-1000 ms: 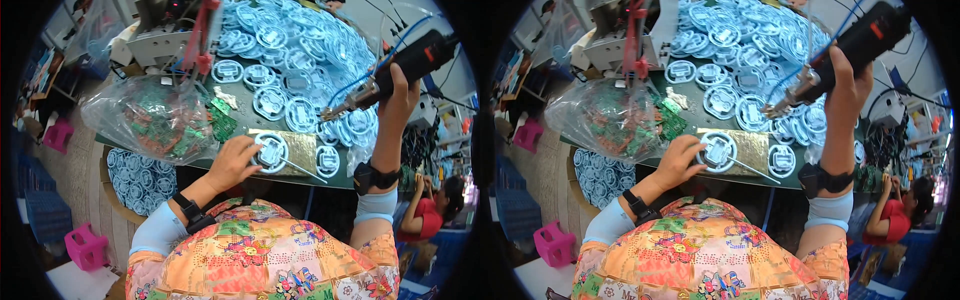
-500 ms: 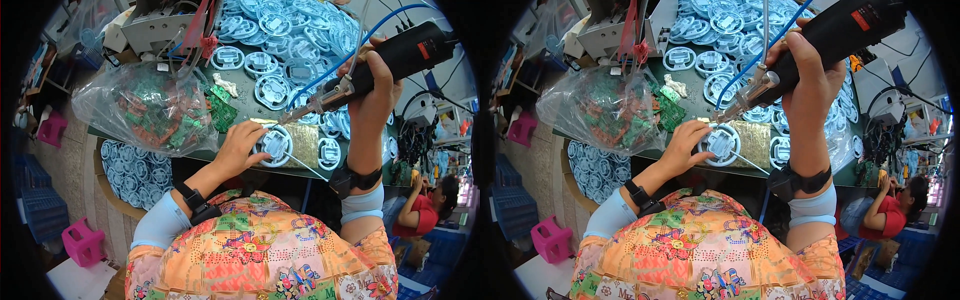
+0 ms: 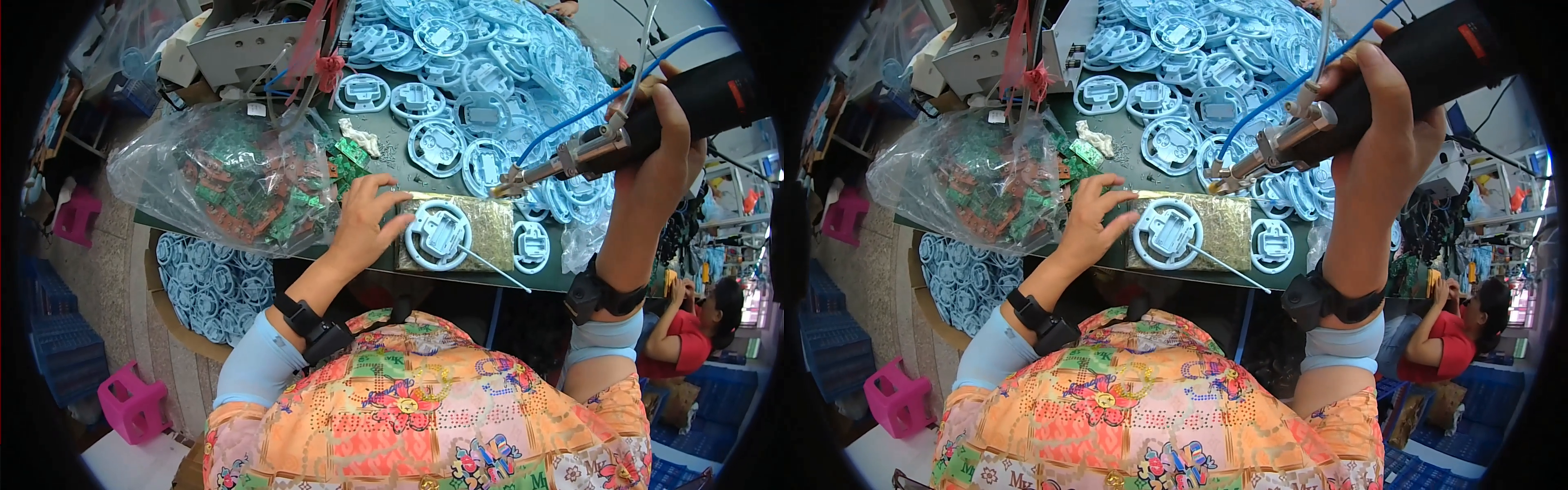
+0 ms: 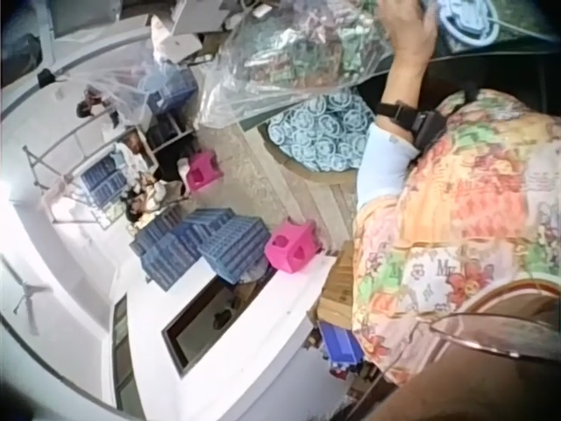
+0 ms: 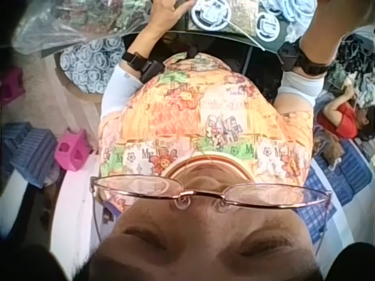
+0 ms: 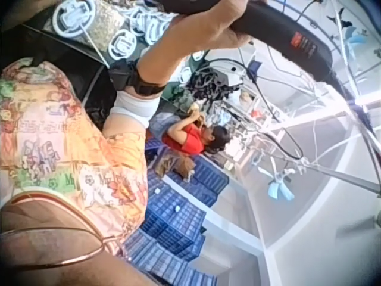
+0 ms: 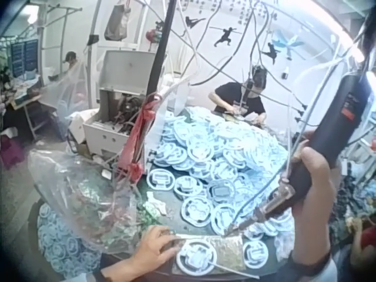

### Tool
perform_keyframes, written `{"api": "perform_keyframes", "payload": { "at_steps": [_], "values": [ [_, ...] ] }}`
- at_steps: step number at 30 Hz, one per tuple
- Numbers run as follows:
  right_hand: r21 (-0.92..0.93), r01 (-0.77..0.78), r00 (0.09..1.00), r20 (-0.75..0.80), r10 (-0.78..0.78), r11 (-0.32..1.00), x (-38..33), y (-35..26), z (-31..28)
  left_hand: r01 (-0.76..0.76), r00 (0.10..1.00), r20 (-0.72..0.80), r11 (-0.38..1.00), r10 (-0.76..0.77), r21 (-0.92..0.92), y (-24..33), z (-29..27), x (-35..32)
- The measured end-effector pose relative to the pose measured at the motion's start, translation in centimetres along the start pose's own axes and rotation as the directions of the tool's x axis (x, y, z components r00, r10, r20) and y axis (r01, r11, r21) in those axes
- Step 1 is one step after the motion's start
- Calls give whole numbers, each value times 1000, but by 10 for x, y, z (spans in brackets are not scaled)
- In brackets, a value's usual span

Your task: Assembling small electronic components by placing circuit boards into plastic housings and securing them with a tool.

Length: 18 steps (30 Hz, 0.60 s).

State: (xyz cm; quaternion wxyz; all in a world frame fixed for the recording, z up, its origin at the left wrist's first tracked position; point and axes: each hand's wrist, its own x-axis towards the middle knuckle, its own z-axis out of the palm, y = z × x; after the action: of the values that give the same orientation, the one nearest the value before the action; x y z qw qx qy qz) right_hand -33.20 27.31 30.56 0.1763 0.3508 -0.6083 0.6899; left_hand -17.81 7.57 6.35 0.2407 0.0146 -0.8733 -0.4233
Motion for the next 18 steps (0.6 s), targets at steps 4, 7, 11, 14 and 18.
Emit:
{"api": "perform_keyframes", "payload": {
  "at_steps": [4, 7, 11, 14, 18],
  "values": [
    [76, -47, 998, 37, 44, 996, -11, 10, 14, -141, 963, 238, 989, 129, 37, 7, 0, 5],
    [191, -78, 997, 42, 72, 978, -25, 21, 31, -101, 907, 419, 985, 32, 144, 12, 8, 6],
    [104, -91, 996, 28, 88, 990, -28, 32, 33, -86, 896, 444, 986, 15, 141, 11, 12, 6],
    [139, -84, 996, 41, 79, 987, -27, 41, 35, -62, 897, 442, 989, -4, 135, 11, 13, 7],
    [100, -120, 992, 48, 115, 988, -29, 46, 37, -52, 902, 433, 992, -5, 119, 12, 12, 7]
  ]
}}
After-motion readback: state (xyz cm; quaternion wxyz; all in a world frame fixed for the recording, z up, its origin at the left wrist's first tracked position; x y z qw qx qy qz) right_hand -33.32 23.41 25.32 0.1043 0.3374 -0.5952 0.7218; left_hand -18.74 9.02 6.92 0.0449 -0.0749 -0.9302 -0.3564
